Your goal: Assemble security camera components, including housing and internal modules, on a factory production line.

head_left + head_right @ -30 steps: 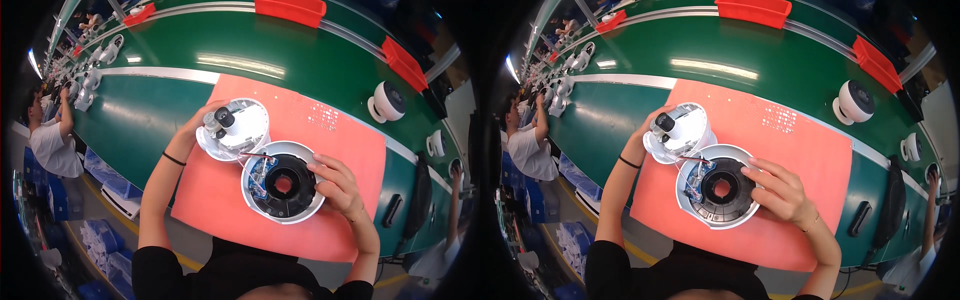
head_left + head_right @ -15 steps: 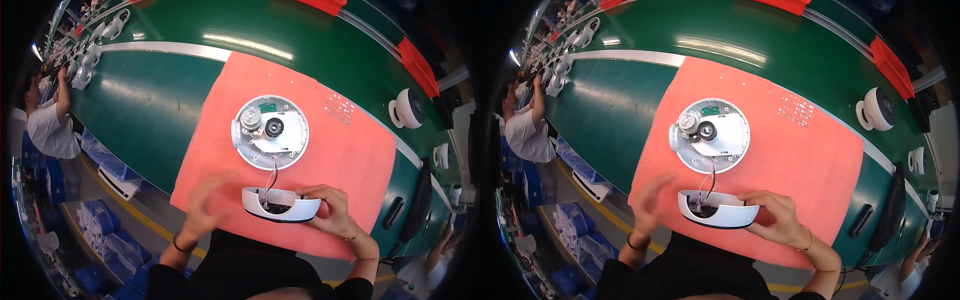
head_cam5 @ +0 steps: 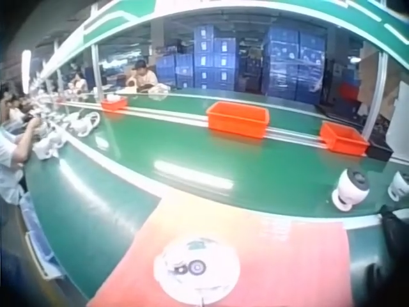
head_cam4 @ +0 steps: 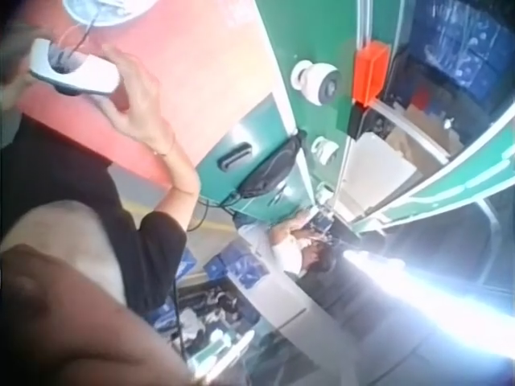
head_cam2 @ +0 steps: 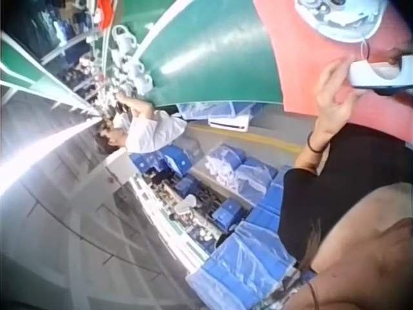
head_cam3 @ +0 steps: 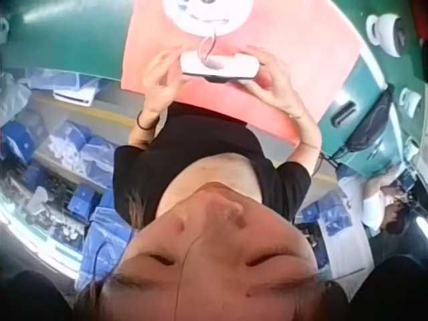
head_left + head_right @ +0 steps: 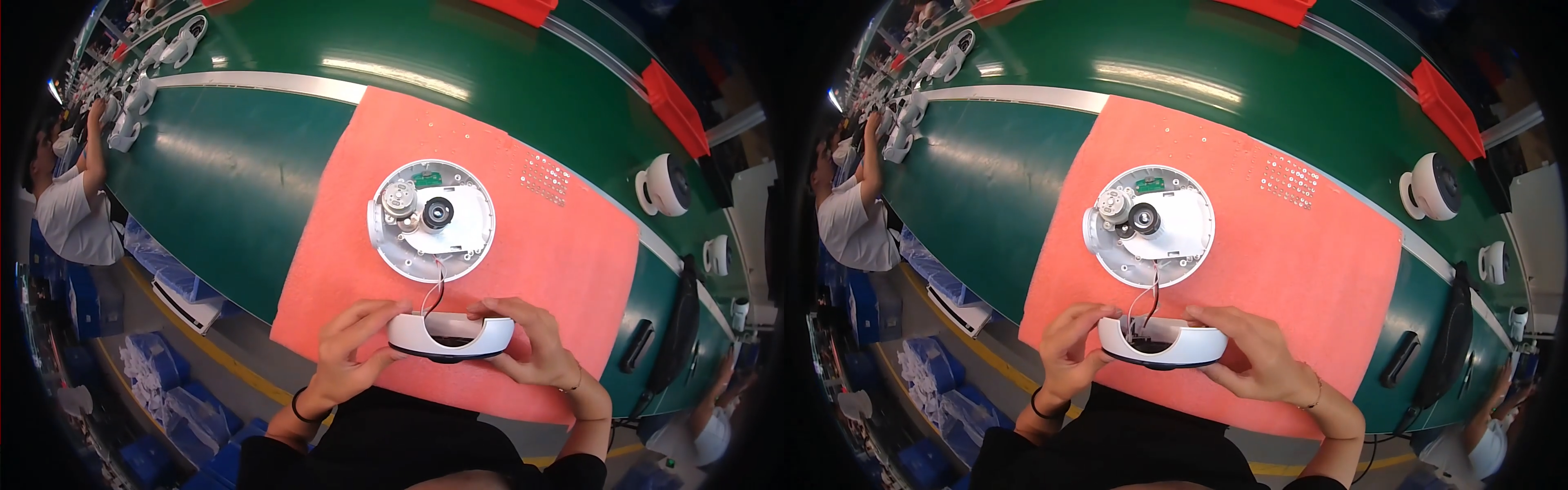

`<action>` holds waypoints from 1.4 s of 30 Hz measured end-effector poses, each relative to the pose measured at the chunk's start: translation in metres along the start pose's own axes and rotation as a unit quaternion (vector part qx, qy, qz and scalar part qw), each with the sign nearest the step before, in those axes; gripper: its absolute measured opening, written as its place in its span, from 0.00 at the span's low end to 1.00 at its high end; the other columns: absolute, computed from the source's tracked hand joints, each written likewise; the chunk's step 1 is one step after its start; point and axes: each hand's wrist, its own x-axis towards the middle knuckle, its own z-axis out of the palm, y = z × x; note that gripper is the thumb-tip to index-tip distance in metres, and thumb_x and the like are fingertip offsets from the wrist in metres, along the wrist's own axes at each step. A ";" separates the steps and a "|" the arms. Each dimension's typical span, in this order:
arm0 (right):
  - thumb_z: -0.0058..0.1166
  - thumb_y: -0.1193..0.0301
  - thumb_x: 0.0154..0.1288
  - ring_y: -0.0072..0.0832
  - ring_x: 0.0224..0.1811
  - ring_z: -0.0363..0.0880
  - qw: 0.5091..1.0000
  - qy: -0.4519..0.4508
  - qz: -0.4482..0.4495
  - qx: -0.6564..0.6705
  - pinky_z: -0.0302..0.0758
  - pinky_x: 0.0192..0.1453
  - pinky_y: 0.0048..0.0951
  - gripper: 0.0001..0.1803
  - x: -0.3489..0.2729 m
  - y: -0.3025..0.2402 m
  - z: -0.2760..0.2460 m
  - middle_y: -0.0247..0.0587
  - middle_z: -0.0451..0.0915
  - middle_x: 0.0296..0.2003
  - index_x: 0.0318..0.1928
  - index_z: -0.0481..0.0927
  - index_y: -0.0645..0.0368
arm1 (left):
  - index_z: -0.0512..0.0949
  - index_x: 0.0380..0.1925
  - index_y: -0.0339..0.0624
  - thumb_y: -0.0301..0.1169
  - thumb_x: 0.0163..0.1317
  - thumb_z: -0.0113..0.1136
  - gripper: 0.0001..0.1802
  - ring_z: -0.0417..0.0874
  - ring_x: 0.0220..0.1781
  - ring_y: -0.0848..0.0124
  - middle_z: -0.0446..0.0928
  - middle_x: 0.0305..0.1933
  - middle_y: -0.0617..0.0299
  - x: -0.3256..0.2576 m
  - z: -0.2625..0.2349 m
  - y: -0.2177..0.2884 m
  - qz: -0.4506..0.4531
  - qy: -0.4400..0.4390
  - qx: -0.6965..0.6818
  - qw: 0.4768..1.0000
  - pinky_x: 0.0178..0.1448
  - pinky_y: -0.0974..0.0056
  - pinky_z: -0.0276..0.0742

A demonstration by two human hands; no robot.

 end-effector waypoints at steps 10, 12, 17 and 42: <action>0.64 0.80 0.42 0.39 0.42 0.80 0.999 -0.012 0.021 0.047 0.77 0.46 0.34 0.31 0.001 -0.002 0.001 0.52 0.78 0.41 0.50 0.67 0.62 | 0.74 0.41 0.26 0.32 0.45 0.68 0.25 0.78 0.42 0.62 0.74 0.41 0.49 0.006 0.000 0.006 0.007 0.022 0.046 0.999 0.46 0.62 0.73; 0.64 0.80 0.43 0.38 0.41 0.80 0.997 -0.031 0.049 0.054 0.76 0.47 0.34 0.28 0.004 -0.004 -0.001 0.52 0.78 0.41 0.48 0.69 0.63 | 0.74 0.40 0.26 0.33 0.46 0.68 0.25 0.78 0.42 0.63 0.74 0.41 0.50 0.007 0.001 0.008 0.010 0.029 0.046 0.998 0.45 0.63 0.73; 0.64 0.77 0.45 0.37 0.43 0.80 0.994 0.000 0.043 0.103 0.77 0.47 0.32 0.25 0.009 -0.005 0.002 0.53 0.78 0.44 0.45 0.70 0.63 | 0.74 0.40 0.26 0.36 0.47 0.68 0.25 0.77 0.40 0.64 0.74 0.40 0.51 0.003 0.007 0.001 0.016 0.050 0.035 0.998 0.45 0.64 0.73; 0.61 0.64 0.52 0.33 0.37 0.81 0.996 0.028 0.078 0.013 0.76 0.40 0.29 0.24 0.012 -0.004 0.001 0.50 0.79 0.40 0.45 0.68 0.63 | 0.75 0.40 0.30 0.32 0.41 0.71 0.26 0.79 0.35 0.65 0.76 0.39 0.52 0.010 0.016 0.005 0.021 0.087 0.064 0.994 0.38 0.67 0.74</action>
